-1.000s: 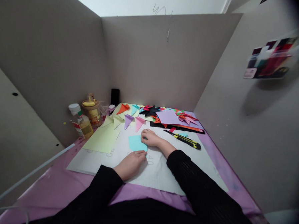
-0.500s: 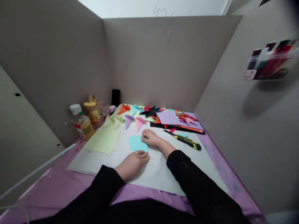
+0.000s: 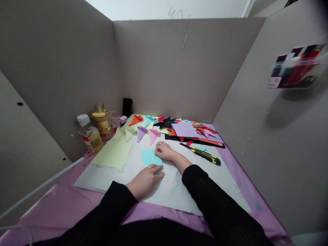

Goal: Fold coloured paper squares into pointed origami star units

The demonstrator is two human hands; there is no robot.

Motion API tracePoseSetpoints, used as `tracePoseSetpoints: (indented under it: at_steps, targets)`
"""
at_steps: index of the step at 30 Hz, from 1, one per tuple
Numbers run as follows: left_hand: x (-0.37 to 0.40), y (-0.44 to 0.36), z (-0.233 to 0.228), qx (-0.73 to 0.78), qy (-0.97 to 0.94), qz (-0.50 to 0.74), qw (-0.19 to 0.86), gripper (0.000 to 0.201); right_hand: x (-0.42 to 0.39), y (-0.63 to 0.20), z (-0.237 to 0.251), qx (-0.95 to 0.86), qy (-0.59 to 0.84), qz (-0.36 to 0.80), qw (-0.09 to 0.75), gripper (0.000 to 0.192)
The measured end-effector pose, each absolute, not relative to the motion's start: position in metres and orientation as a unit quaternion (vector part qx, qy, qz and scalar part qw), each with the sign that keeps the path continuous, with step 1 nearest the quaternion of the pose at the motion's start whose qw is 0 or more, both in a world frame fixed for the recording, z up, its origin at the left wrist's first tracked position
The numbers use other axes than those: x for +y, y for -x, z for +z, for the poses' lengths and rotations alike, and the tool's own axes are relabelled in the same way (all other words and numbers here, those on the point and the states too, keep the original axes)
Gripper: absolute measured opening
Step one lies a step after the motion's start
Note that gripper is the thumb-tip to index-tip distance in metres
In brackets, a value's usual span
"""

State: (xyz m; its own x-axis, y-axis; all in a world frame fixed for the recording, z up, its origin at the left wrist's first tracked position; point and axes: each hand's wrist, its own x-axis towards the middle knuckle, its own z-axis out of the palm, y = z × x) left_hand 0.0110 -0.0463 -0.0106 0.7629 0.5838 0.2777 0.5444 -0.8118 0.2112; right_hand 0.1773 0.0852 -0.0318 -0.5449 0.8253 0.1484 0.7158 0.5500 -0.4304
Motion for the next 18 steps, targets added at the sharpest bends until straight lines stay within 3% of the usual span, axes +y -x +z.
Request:
tracePoseSetpoints:
  at_steps: [18]
  targets:
    - [-0.0478, -0.0128, -0.0080, 0.334, -0.929, 0.140, 0.075, 0.042, 0.0826, -0.1781, -0.0381, -0.864, 0.448, 0.131, 0.188, 0.008]
